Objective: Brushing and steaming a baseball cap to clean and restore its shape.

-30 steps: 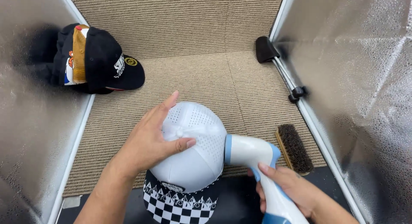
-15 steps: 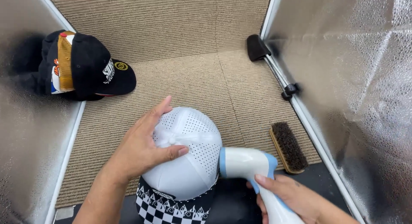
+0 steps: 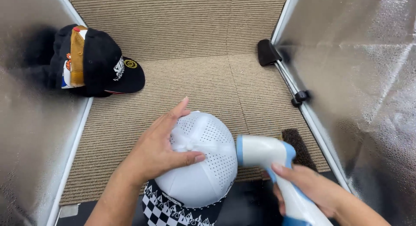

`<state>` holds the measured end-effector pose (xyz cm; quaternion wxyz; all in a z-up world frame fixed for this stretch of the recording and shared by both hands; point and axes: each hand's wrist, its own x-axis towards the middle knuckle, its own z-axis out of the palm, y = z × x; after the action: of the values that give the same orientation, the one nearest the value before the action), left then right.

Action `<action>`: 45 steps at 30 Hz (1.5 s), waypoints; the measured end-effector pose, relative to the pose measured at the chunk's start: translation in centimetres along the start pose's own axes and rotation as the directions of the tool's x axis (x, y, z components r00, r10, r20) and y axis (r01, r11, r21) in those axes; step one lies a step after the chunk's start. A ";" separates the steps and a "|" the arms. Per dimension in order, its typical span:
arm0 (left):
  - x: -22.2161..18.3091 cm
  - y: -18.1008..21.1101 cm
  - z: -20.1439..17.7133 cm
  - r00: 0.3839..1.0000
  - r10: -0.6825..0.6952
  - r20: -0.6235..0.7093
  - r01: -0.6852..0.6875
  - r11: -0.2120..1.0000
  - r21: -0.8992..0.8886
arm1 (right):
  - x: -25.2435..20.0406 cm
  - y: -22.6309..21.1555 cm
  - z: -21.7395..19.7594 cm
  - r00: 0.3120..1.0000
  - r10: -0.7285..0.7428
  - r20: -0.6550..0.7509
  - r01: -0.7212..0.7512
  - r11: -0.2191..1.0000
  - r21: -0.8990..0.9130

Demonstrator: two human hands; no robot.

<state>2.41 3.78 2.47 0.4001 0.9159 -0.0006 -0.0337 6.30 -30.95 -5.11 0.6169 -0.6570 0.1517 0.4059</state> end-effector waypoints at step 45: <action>-5.8 -9.5 20.4 0.616 -0.763 -0.196 -0.424 -0.112 -0.899 | -1.3 5.0 1.3 0.670 -0.710 0.218 0.544 0.669 0.507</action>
<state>-4.87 -4.52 -18.00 0.8726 0.2055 0.3345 0.2907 1.54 -31.08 -7.52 0.8573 -0.4300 -0.1383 0.2469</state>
